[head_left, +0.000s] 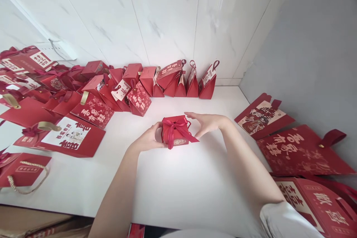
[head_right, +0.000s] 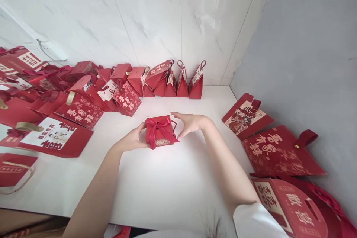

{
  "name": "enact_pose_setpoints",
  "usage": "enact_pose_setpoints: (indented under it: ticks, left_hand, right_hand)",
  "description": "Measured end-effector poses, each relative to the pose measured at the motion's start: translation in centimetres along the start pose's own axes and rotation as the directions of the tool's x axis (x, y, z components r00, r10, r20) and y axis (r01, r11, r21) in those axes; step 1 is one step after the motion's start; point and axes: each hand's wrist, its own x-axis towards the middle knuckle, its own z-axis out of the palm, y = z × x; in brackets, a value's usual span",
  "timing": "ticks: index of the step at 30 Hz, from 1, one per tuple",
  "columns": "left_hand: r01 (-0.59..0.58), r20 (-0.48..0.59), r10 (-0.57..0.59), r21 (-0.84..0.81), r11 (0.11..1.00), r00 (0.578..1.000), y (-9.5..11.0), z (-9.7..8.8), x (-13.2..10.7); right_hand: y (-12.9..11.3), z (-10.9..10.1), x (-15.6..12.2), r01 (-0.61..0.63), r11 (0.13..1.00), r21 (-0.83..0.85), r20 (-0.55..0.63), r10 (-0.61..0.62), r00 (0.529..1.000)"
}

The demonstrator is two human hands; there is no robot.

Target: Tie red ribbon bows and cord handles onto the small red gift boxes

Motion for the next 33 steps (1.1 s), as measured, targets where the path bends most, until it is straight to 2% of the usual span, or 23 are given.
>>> enact_pose_setpoints:
  ticks: [4, 6, 8, 10, 13, 17, 24, 29, 33]
  left_hand:
    - [-0.013, -0.053, 0.009, -0.074, 0.997, 0.999, -1.5, 0.5, 1.4]
    - [-0.032, -0.112, 0.020, -0.107, 0.994, 0.993, -2.3, 0.7, 1.9]
    - [-0.051, -0.171, 0.033, -0.101, 0.994, 0.985, -3.0, 0.7, 2.3]
    - [-0.061, -0.192, 0.046, -0.071, 0.996, 0.980, -3.4, 0.5, 2.4]
    - [-0.088, -0.185, 0.081, -0.027, 0.996, 0.979, -3.9, 0.3, 2.5]
    - [-0.086, -0.195, 0.085, 0.005, 0.996, 0.977, -4.4, 0.0, 2.8]
    - [-0.110, -0.227, 0.096, -0.051, 0.993, 0.969, -5.2, 0.3, 3.9]
    - [-0.147, -0.169, 0.129, -0.101, 0.984, 0.977, -4.6, 1.0, 3.7]
    - [-0.154, -0.165, 0.137, -0.096, 0.983, 0.977, -3.5, 1.3, 3.0]
  right_hand:
    - [0.9, 2.1, 2.7, 0.171, 0.955, 0.241, 0.046, -0.187, 0.981]
    - [1.3, 3.1, 3.5, 0.255, 0.903, 0.347, -0.034, -0.259, 0.965]
    - [1.9, 3.9, 4.1, 0.330, 0.857, 0.397, -0.172, -0.283, 0.944]
    - [2.7, 4.4, 4.5, 0.360, 0.837, 0.413, -0.247, -0.277, 0.929]
    - [3.4, 4.9, 4.7, 0.356, 0.831, 0.428, -0.249, -0.270, 0.930]
    - [3.0, 5.6, 4.8, 0.348, 0.825, 0.446, -0.322, -0.215, 0.922]
    - [0.9, 7.9, 4.7, 0.372, 0.825, 0.426, -0.562, -0.081, 0.823]
    - [0.8, 9.3, 3.2, 0.349, 0.844, 0.407, -0.609, -0.034, 0.793]
    - [1.8, 9.7, 2.2, 0.447, 0.779, 0.440, -0.655, -0.062, 0.753]
